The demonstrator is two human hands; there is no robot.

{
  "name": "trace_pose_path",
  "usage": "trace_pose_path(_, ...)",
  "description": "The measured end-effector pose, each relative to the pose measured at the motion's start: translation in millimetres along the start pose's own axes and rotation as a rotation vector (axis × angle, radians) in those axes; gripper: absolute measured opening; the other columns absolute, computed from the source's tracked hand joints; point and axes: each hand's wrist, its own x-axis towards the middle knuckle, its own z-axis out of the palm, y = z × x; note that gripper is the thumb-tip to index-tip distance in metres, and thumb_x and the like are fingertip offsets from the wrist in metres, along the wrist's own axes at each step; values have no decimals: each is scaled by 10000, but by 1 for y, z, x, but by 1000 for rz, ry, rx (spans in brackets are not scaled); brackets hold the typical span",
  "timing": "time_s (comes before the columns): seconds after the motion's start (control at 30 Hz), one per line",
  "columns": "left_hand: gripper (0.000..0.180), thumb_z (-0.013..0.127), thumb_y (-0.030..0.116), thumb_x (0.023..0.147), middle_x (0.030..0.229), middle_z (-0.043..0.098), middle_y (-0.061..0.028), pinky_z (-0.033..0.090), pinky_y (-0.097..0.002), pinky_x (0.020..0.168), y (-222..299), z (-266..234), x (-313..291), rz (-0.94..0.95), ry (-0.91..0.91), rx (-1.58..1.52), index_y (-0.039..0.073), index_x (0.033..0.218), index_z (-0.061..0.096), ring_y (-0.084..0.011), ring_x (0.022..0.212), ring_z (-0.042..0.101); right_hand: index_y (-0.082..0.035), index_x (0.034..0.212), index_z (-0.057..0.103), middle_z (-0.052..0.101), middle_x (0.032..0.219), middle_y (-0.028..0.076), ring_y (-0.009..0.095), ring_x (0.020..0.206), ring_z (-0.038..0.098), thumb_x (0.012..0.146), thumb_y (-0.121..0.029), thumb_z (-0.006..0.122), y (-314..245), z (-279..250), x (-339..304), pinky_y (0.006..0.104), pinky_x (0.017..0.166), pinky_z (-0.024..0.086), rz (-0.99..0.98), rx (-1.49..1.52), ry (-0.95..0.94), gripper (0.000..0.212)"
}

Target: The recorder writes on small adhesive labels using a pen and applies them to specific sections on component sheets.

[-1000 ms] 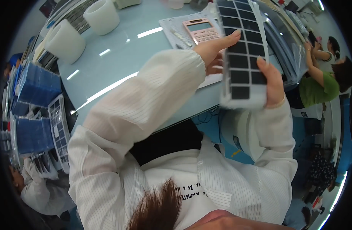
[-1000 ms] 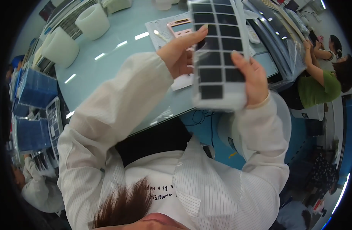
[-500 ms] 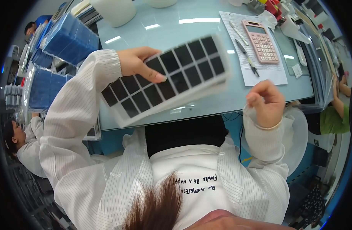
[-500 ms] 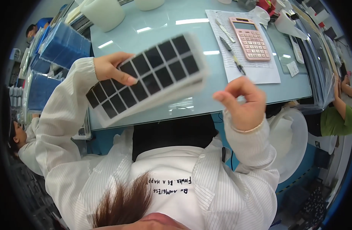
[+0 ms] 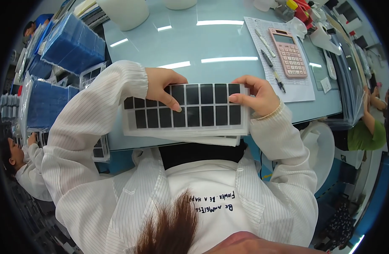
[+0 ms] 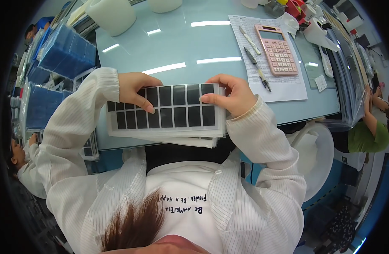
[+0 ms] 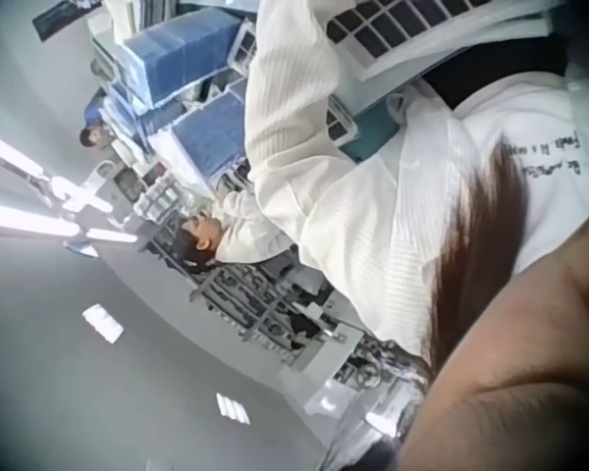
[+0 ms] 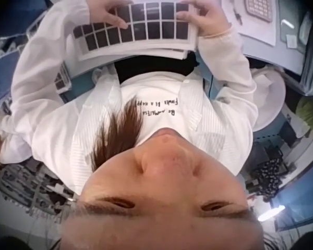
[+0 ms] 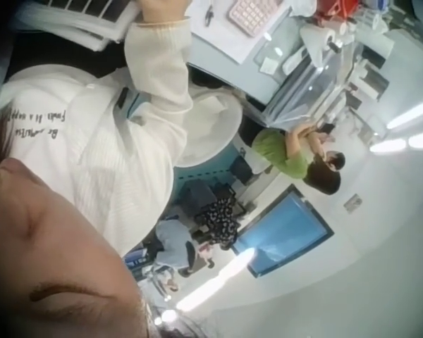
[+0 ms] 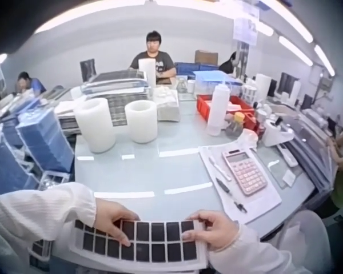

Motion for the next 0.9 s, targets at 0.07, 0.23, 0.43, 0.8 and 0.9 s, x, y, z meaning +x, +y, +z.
trace_pose_path(0.07, 567, 777, 258, 743, 1028, 655, -110, 492, -328, 856, -9, 0, 1, 27, 64, -78, 47, 1216, 545, -207, 912, 618, -11, 1063, 609, 643, 915, 38, 109, 835, 597, 751, -146, 770, -1, 0, 4, 243, 804, 480, -12, 33, -11, 377)
trace_pose_path(0.23, 532, 767, 279, 757, 1060, 644, -103, 467, -344, 884, -27, -1, 1, 85, 208, -227, 61, 1205, 581, -239, 970, 596, -33, 1022, 642, 639, 911, 23, 92, 763, 537, 724, -206, 789, -11, 0, 19, 223, 667, 414, -187, -219, 133, 375)
trace_pose_path(0.43, 451, 743, 200, 767, 1298, 523, -118, 434, -397, 993, -20, 1, -22, 247, 582, 95, 86, 1182, 609, -290, 1176, 510, -43, 1016, 655, 613, 899, 8, 101, 854, 533, 654, -249, 830, -1, -2, 26, 247, 693, 397, -460, -349, 243, 451)
trace_pose_path(0.8, 439, 698, 9, 729, 1250, 531, -207, 463, -364, 923, 3, 78, -91, 319, 1010, -63, -10, 1154, 590, -352, 1123, 552, -1, 1054, 601, 570, 641, 1, 50, 439, 470, 799, -87, 726, -12, -29, 1, 179, 381, 337, -148, 427, 471, 296)
trace_pose_path(0.9, 426, 697, -7, 715, 1258, 522, -216, 467, -368, 905, -2, 103, -76, 273, 1054, -100, -28, 1129, 596, -345, 1113, 554, 9, 1070, 560, 597, 672, 25, 82, 466, 528, 803, -78, 716, 5, -35, 19, 197, 400, 399, -130, 518, 616, 321)
